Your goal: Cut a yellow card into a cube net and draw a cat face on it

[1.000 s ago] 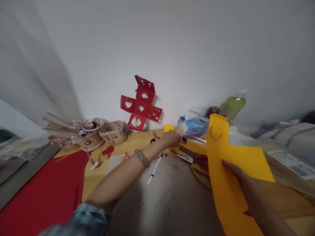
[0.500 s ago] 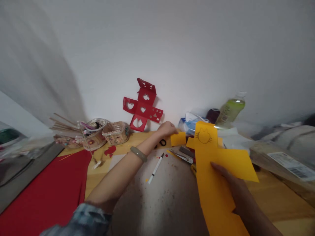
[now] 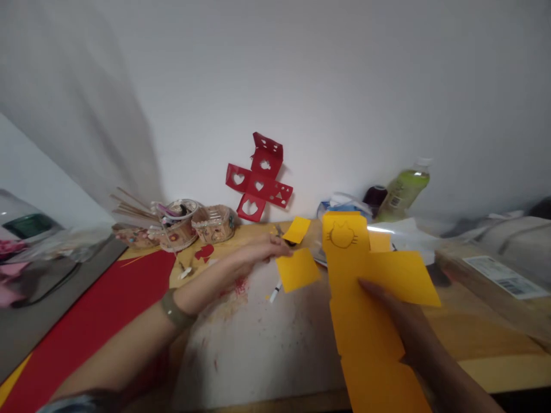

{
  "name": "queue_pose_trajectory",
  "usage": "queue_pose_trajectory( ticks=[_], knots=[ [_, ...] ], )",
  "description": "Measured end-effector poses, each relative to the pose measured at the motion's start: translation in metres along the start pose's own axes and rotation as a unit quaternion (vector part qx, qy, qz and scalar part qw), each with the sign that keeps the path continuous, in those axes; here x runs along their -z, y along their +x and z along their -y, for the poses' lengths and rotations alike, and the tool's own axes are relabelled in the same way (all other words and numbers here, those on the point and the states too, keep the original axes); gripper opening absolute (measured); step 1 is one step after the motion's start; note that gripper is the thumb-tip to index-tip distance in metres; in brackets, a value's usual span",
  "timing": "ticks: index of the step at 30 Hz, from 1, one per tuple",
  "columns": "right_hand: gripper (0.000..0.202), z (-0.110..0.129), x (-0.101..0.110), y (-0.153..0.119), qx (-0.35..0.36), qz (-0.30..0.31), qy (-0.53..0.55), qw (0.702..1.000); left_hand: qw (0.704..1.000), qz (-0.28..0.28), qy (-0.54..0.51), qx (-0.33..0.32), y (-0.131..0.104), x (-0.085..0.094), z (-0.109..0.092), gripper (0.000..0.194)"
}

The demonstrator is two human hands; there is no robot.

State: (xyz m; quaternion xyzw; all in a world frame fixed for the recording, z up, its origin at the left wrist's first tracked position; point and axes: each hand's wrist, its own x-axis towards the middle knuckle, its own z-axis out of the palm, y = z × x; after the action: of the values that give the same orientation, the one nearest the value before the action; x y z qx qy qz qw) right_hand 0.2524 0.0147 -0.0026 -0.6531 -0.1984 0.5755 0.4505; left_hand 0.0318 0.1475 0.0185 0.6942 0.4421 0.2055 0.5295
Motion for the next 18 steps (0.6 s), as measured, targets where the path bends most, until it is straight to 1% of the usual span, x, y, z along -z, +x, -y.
queue_pose_trajectory(
  ticks=[3,5,7,9,11,13,14,16,17,18],
  knots=[
    [0.042,-0.012,-0.011,-0.005,-0.015,0.021,-0.04,0.999,0.997,0.069,0.03,0.024,-0.042,-0.003,0.024,0.011],
    [0.037,-0.027,-0.019,-0.005,-0.006,0.059,-0.065,0.996,0.993,0.1,0.046,0.041,-0.063,-0.004,0.041,0.011],
    [0.036,-0.042,-0.026,-0.003,0.018,0.094,-0.118,0.988,0.991,0.106,0.06,0.048,-0.078,-0.005,0.058,0.011],
    [0.038,-0.054,-0.033,-0.001,0.077,0.088,-0.217,0.969,0.992,0.087,0.078,0.049,-0.088,-0.005,0.071,0.01],
    [0.038,-0.061,-0.04,0.0,0.141,0.063,-0.299,0.942,0.992,0.058,0.098,0.044,-0.094,-0.004,0.08,0.009],
    [0.038,-0.064,-0.046,0.001,0.186,0.049,-0.347,0.918,0.991,0.025,0.124,0.039,-0.098,-0.004,0.084,0.008],
    [0.037,-0.065,-0.048,0.002,0.206,0.04,-0.38,0.901,0.99,0.011,0.139,0.038,-0.098,-0.004,0.084,0.008],
    [0.033,-0.064,-0.049,0.006,0.264,0.005,-0.458,0.849,0.985,-0.011,0.167,0.039,-0.098,-0.005,0.082,0.009],
    [0.034,-0.063,-0.048,0.008,0.31,-0.013,-0.484,0.818,0.983,-0.017,0.179,0.039,-0.098,-0.006,0.081,0.009],
    [0.039,-0.062,-0.045,0.011,0.356,-0.026,-0.496,0.792,0.981,-0.021,0.19,0.038,-0.097,-0.007,0.08,0.009]
  ],
)
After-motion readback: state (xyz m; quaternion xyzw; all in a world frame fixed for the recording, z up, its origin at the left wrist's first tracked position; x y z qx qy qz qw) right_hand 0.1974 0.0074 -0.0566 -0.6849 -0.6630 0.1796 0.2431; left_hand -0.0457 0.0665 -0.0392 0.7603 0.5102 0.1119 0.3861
